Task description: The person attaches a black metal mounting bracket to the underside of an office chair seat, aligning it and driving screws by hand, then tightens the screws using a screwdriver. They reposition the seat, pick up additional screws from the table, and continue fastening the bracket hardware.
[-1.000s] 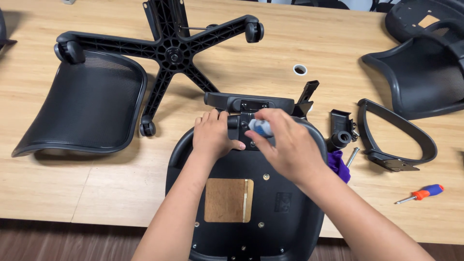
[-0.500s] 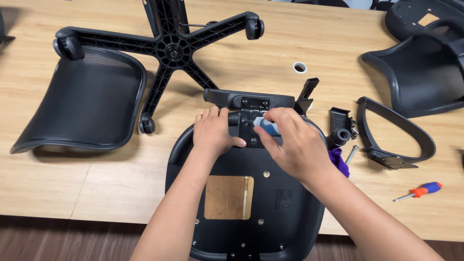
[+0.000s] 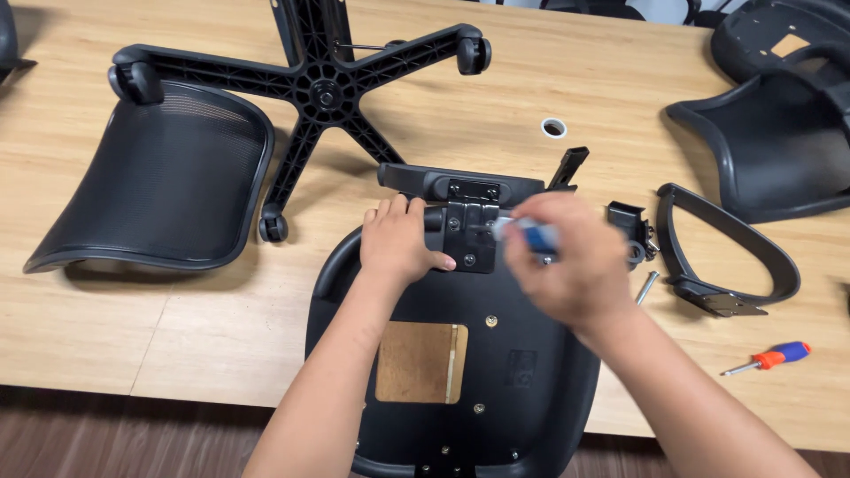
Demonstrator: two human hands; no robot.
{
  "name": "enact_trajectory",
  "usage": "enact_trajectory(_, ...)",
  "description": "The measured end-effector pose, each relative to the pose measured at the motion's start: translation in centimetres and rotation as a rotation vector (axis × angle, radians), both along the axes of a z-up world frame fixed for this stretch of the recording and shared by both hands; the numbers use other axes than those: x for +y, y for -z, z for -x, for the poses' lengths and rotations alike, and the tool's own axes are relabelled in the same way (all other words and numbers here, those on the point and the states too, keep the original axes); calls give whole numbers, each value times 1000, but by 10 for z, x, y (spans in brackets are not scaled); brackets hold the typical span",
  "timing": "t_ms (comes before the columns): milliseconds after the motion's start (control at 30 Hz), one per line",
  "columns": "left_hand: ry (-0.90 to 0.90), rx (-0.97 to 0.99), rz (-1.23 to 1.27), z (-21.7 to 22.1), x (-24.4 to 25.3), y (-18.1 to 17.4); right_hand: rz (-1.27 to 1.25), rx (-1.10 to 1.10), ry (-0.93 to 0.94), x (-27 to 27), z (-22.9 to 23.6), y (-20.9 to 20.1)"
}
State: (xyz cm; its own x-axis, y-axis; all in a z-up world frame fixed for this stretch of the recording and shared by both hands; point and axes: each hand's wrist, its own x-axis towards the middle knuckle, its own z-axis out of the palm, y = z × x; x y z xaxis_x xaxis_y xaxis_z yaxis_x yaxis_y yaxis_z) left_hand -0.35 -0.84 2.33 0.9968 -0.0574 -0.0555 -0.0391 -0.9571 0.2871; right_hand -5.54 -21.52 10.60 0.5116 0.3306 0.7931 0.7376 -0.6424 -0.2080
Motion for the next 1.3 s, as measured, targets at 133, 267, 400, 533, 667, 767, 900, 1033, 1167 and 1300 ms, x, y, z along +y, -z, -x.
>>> enact_trajectory(133, -3, -2, -24, 0, 2, -2, -107, 119, 183, -49, -22, 16)
enact_trajectory(267, -4, 54, -60, 0, 0, -6, -53, 286, 440, -94, -39, 37)
enact_trajectory(400, -5, 53, -66, -1, 1, -2, 142, 381, 493, -131, -50, 80)
enact_trajectory(533, -16, 68, -53, 0, 3, -2, 160, 733, 602, -152, -49, 132)
enact_trajectory(667, -2, 37, -35, 4, 2, -4, 272, 1045, 651, -189, -41, 218)
enact_trajectory(767, 0, 17, -38, 0, 0, -2, 155, 1207, 674, -183, -23, 229)
enact_trajectory(900, -11, 38, -50, 0, 2, -1, 88, 1323, 800, -188, -10, 275)
enact_trajectory(1033, -17, 18, -53, 1, 2, -1, 49, 1321, 722, -190, -9, 304)
enact_trajectory(1167, -28, 12, -45, 2, 2, -1, 23, 1274, 685, -188, -14, 313)
enact_trajectory(1300, -15, -7, -32, 3, 1, -1, 15, 1400, 694, -190, -16, 321)
